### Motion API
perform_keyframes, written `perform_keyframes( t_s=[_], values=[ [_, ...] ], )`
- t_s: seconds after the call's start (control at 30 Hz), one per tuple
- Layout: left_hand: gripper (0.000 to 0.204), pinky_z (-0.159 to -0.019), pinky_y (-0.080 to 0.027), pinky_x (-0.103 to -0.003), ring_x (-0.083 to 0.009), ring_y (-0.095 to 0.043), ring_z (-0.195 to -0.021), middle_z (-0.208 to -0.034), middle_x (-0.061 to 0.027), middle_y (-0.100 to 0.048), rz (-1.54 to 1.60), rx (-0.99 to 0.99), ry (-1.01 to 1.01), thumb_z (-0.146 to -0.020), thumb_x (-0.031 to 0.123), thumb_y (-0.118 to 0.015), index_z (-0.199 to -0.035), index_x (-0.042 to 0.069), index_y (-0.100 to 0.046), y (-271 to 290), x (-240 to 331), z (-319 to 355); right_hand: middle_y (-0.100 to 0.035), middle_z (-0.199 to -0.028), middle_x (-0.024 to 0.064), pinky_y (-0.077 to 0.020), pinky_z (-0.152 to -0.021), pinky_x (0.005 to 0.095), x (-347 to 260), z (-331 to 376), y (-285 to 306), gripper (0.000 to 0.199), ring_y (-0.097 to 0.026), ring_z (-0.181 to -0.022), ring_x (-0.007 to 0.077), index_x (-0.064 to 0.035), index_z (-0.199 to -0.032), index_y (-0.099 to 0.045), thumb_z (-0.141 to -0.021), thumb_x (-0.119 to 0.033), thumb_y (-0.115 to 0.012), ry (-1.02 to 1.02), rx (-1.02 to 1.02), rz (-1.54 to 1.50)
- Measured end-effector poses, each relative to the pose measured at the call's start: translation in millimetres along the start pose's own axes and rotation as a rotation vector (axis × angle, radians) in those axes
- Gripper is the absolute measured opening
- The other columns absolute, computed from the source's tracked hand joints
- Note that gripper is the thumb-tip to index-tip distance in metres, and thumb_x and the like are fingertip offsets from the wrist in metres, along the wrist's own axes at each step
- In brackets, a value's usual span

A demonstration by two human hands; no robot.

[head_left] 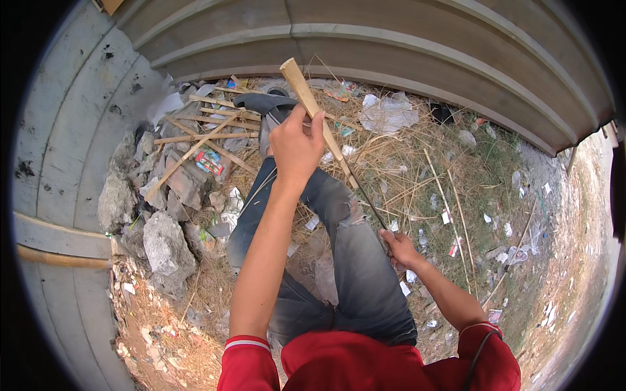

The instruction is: The person sits on the ground and uses a machete to split a long bamboo stick into thin strips. They repeatedly strike the bamboo to separate the layers and then use a blue utility knife to further refine the strips.

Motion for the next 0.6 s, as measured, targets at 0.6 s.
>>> perform_keyframes(
  t_s=[0.6],
  values=[
    [0.020,-0.058,-0.055,-0.032,-0.0203,-0.073,-0.061,-0.074,-0.0113,-0.074,-0.039,-0.021,-0.028,-0.095,0.021,-0.074,-0.097,0.001,-0.070,-1.4,4.7,9.6,-0.043,-0.056,-0.0046,-0.0346,-0.043,0.0282,7.6,-2.1,2.8,0.048,-0.037,-0.041,0.0090,-0.0072,-0.087,-0.054,-0.104,-0.052,-0.057,-0.086,-0.160,-0.252]
  ],
)
Point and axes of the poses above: each hand's wrist, its own z-axis away from the middle knuckle, its own y-axis out of the back of the hand, x = y × z, the point moved 10 cm from there along -z, towards the middle knuckle
